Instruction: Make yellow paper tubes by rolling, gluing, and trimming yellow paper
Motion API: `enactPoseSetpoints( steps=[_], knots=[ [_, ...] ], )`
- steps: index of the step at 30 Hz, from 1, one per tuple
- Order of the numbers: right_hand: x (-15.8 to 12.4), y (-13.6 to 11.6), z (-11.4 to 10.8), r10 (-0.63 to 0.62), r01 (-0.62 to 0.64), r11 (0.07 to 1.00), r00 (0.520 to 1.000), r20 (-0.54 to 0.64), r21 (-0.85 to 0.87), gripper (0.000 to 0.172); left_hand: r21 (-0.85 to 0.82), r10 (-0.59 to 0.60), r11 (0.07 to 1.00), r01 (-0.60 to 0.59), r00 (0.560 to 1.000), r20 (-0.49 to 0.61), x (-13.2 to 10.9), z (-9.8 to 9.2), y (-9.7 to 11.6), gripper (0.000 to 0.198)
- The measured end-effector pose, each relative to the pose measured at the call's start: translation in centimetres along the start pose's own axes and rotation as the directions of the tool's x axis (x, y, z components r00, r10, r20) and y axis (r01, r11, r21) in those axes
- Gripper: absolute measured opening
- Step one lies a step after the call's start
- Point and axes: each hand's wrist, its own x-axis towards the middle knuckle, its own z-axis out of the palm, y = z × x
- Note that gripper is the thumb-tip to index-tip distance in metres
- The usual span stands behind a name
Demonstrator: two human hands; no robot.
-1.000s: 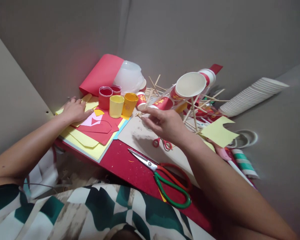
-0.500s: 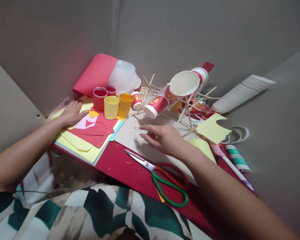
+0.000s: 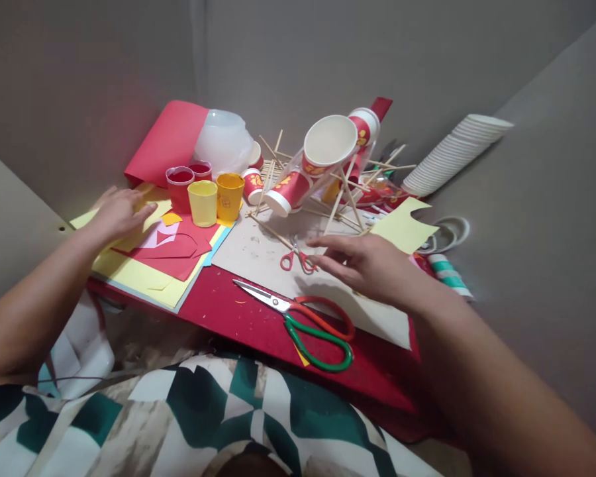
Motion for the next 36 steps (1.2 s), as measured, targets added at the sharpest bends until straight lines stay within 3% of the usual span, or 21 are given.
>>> enactPoseSetpoints(
  steps=[5,7,9,11,13,14,16,18,20,23,26,28,33,36],
  knots=[
    [-1.7,2.6,-1.6,0.191,-0.187,0.981,0.975,-0.110,0.040,0.043,-0.105,-0.078,0.992,0.065,0.990,-0.122,-1.6,-2.3,2.5,0.058],
    [-2.3,3.6,-2.2,0.319,-0.312,0.948,0.938,-0.133,0.068,0.044,-0.196,-0.114,0.979,0.051,0.938,-0.327,-2.3,-2.8,3.9,0.048],
    [-3.0,4.7,-2.4,0.447,-0.441,0.894,0.883,-0.144,0.074,0.042,-0.300,-0.064,0.947,-0.115,0.848,-0.526,-3.0,-2.9,5.8,0.041],
    [-3.6,5.8,-2.4,0.519,-0.519,0.854,0.836,-0.178,0.050,0.039,-0.304,0.108,0.874,-0.379,0.760,-0.640,-3.8,-2.9,8.3,0.028],
    [-4.1,6.9,-2.1,0.565,-0.579,0.815,0.788,-0.244,0.018,0.034,-0.247,0.360,0.709,-0.661,0.640,-0.679,-4.6,-2.8,11.3,0.014],
    [-4.3,7.5,-1.9,0.578,-0.597,0.802,0.772,-0.263,0.011,0.031,-0.183,0.521,0.611,-0.770,0.565,-0.639,-5.0,-2.7,12.9,0.015],
    [-4.4,8.6,-1.5,0.585,-0.602,0.799,0.771,-0.252,0.014,0.026,-0.016,0.746,0.409,-0.912,0.344,-0.570,-5.4,-2.4,16.1,0.016],
    [-4.2,9.6,-1.0,0.574,-0.591,0.806,0.780,-0.249,0.008,0.024,0.122,0.836,0.278,-0.953,0.178,-0.519,-5.4,-2.2,19.2,0.022],
    [-3.8,10.4,-0.6,0.549,-0.562,0.827,0.801,-0.238,0.017,0.026,0.220,0.853,0.156,-0.963,0.019,-0.521,-5.0,-2.1,21.7,0.028],
    [-3.5,11.2,0.1,0.518,-0.519,0.853,0.829,-0.210,0.055,0.031,0.289,0.862,0.086,-0.954,-0.074,-0.501,-3.7,-2.1,24.5,0.030],
    [-3.6,11.7,0.7,0.496,-0.484,0.869,0.846,-0.195,0.107,0.032,0.269,0.884,0.051,-0.962,-0.082,-0.460,-2.1,-1.7,26.2,0.031],
    [-3.8,11.8,1.0,0.487,-0.466,0.873,0.853,-0.188,0.144,0.033,0.188,0.884,0.083,-0.979,-0.015,-0.467,-1.1,-0.9,26.7,0.032],
    [-4.2,12.4,1.1,0.519,-0.485,0.848,0.842,-0.147,0.213,0.029,-0.260,0.831,0.154,-0.953,0.267,-0.487,0.6,1.5,26.5,0.029],
    [-4.4,12.6,0.8,0.532,-0.486,0.822,0.841,-0.096,0.297,0.029,-0.585,0.778,0.173,-0.792,0.474,-0.412,0.8,2.4,26.0,0.022]
  ],
)
